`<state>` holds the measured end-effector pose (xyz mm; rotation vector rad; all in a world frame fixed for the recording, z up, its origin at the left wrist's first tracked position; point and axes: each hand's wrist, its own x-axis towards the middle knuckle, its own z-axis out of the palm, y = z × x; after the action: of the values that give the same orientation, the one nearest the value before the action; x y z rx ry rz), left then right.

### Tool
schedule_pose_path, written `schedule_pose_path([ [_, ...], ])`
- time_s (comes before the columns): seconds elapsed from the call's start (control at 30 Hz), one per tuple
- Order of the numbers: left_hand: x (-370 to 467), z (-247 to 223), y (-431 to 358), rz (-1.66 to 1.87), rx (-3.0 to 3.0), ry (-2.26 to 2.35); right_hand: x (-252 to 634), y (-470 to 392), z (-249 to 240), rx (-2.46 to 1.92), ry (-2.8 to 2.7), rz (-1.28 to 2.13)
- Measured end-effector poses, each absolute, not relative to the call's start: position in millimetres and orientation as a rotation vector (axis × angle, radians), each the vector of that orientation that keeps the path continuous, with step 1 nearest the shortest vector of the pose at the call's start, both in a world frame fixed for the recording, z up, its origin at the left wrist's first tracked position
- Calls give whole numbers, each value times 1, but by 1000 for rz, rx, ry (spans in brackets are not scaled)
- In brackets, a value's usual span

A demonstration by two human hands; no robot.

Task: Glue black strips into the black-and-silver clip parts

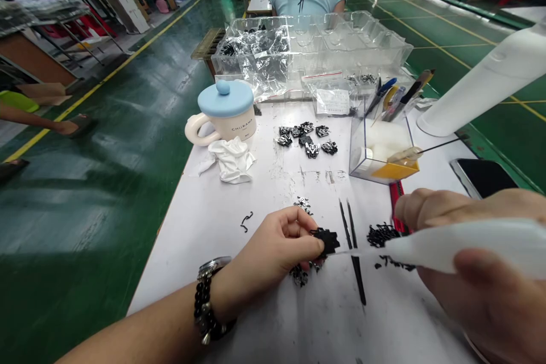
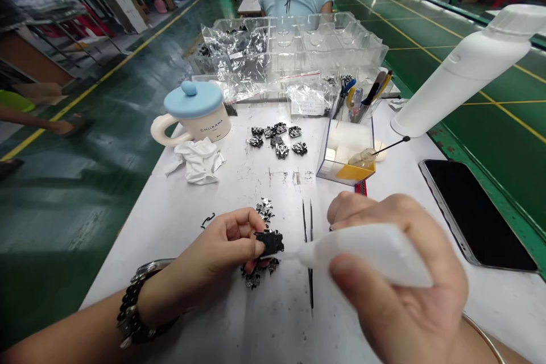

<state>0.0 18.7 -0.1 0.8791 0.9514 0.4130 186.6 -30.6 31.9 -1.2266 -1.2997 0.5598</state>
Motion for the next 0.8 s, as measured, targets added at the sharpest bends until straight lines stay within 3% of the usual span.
schedule_pose_path([
  [0.17,0,0,19,423,878,949,200,-1,15,-1170,-1198,278],
  [0.33,3,0,17,443,857,958,203,29,-13,-1462,-1599,431],
  [0.47,4,2,15,460,859,963,193,37,-23,-1602,-1752,365],
  [0.57,3,3,15,451,863,956,200,29,-12,-1612,-1760,176],
  [0.7,2,3,16,442,882,950,235,16,10,-1565,-1439,-329],
  [0.8,2,2,17,424,889,950,259,19,12,-1677,-1429,-356],
])
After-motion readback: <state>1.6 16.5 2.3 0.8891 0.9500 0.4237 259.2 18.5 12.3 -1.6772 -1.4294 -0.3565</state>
